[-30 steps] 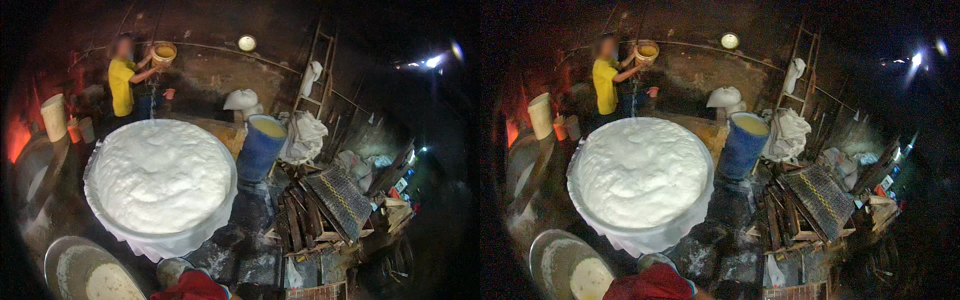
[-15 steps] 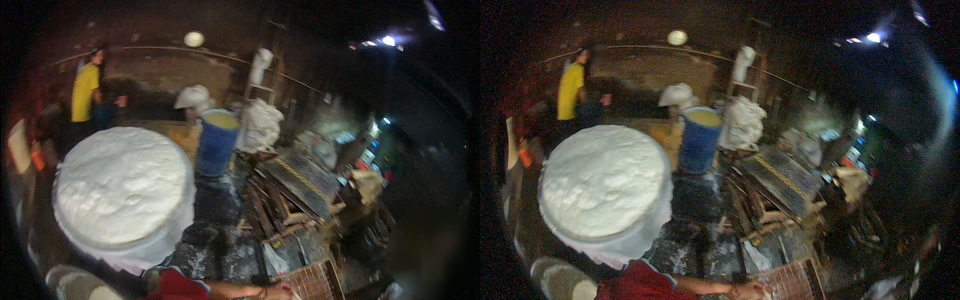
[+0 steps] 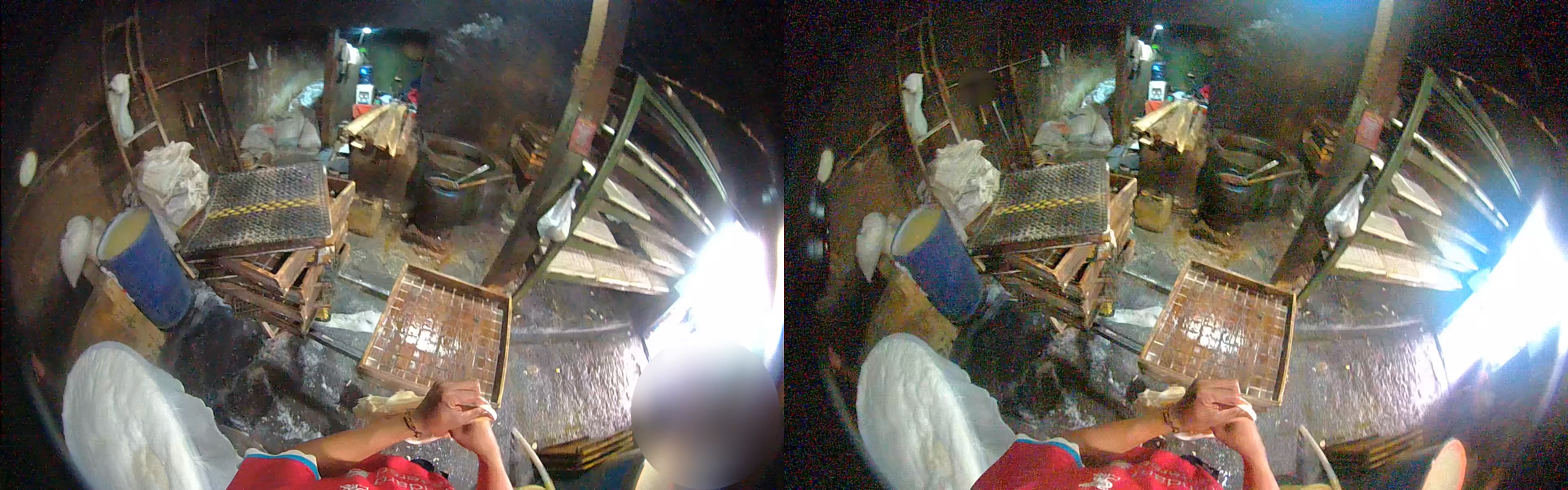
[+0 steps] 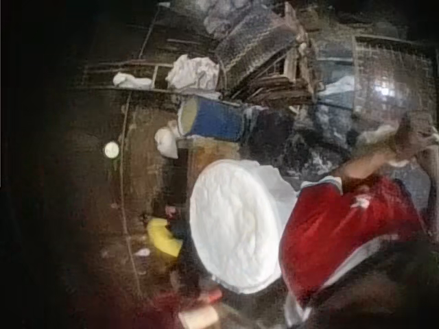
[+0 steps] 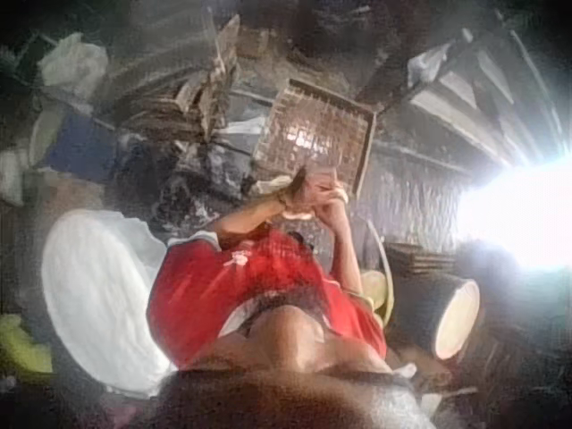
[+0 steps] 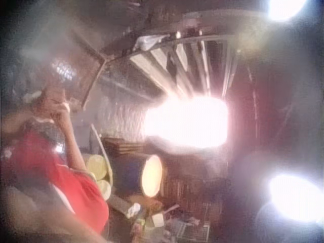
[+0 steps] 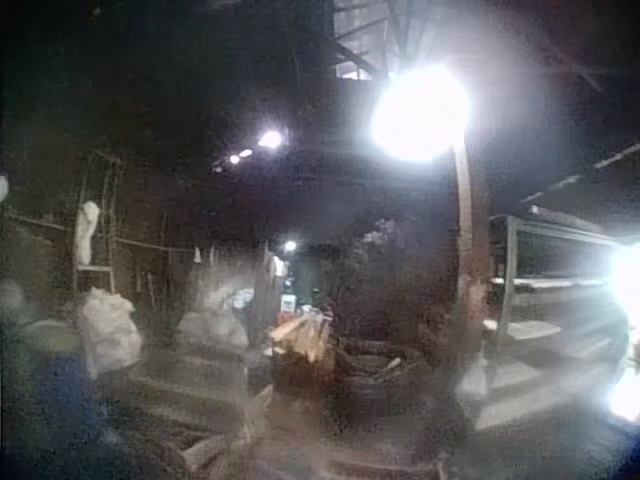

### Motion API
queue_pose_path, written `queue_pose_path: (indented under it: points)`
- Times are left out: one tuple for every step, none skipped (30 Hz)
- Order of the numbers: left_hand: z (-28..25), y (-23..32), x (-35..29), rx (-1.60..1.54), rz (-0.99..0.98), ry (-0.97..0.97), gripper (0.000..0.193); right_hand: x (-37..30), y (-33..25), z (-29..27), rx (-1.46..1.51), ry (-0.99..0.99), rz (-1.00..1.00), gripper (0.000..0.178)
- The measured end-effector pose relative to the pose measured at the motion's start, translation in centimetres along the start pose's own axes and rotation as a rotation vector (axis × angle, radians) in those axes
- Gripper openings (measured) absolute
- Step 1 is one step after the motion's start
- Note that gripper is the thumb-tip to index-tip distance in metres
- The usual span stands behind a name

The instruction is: The person prepares a wooden frame with a mesh screen and a cloth liner. They then use a ladle to scoop a white fibrous slurry from a large metal basin and pour it onto the frame, spreading it evenly. The process is repeated to create a second sheet.

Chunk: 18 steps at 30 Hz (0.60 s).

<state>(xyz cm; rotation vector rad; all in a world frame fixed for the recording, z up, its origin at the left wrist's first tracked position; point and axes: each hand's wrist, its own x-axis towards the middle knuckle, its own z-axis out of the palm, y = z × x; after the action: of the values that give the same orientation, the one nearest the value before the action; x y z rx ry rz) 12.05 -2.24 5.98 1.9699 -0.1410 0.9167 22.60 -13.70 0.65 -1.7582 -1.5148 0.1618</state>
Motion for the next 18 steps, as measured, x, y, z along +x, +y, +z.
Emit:
queue_pose_path:
  points:
    - [0.4,-0.2,-0.1,0.023,0.073,0.059,0.007,-1.0,0.6,0.8,-0.089,0.052,0.000,0.029]
    - [0.6,-0.6,-0.5,-0.027,0.027,0.098,0.008,-1.4,0.4,0.7,0.045,0.100,0.098,0.026]
    - [0.7,-1.1,-1.1,-0.073,-0.019,0.139,0.008,-1.4,0.2,0.6,0.178,0.148,0.193,0.023]
    - [1.0,-1.9,-1.7,-0.118,-0.064,0.181,0.009,-1.6,0.0,0.5,0.312,0.198,0.284,0.020]
    - [1.7,-4.1,-3.3,-0.164,-0.065,0.178,0.020,-2.8,2.0,0.9,0.260,0.201,0.215,0.012]
    - [2.0,-4.7,-4.2,-0.195,-0.090,0.196,0.023,-1.8,-0.7,-0.3,0.181,0.198,0.275,0.006]
    - [2.4,-5.0,-4.9,-0.225,-0.115,0.215,0.025,-1.0,-1.5,-0.6,0.194,0.256,0.279,0.003]
    - [2.7,-5.0,-5.1,-0.266,-0.121,0.230,0.028,-0.7,-1.9,-1.1,0.189,0.328,0.278,0.000]
    - [1.9,-2.9,-5.5,-0.214,-0.336,0.066,0.037,-0.9,-1.2,-1.3,0.184,0.434,0.252,0.003]
    - [3.3,-4.9,-7.2,-0.212,-0.390,0.020,0.035,-1.3,-0.8,-1.8,0.185,0.484,0.265,0.005]
    - [5.1,-8.3,-10.3,-0.193,-0.444,-0.006,0.033,-1.1,-1.0,-2.2,0.253,0.503,0.245,0.008]
    - [6.4,-10.9,-12.5,-0.180,-0.497,-0.039,0.032,-1.0,-1.3,-2.6,0.316,0.525,0.231,0.012]
    - [6.9,-11.9,-13.3,-0.050,-0.436,-0.112,0.028,-0.9,-1.9,-3.2,0.346,0.579,0.254,0.017]
    - [7.0,-13.1,-13.8,-0.005,-0.366,-0.123,0.027,-1.0,-2.5,-3.7,0.459,0.651,0.308,0.016]
    - [7.0,-14.5,-14.4,0.044,-0.300,-0.132,0.026,-0.8,-2.9,-4.4,0.521,0.685,0.271,0.015]
    - [7.0,-15.7,-15.2,0.094,-0.234,-0.140,0.025,-0.4,-3.5,-5.1,0.583,0.718,0.232,0.014]
    - [7.4,-16.8,-16.4,0.012,-0.241,-0.026,0.024,0.4,-4.8,-5.6,0.746,0.741,0.256,0.016]
    - [7.4,-15.9,-15.7,-0.122,-0.384,0.037,0.023,0.5,-4.8,-6.7,0.724,0.793,0.287,0.016]
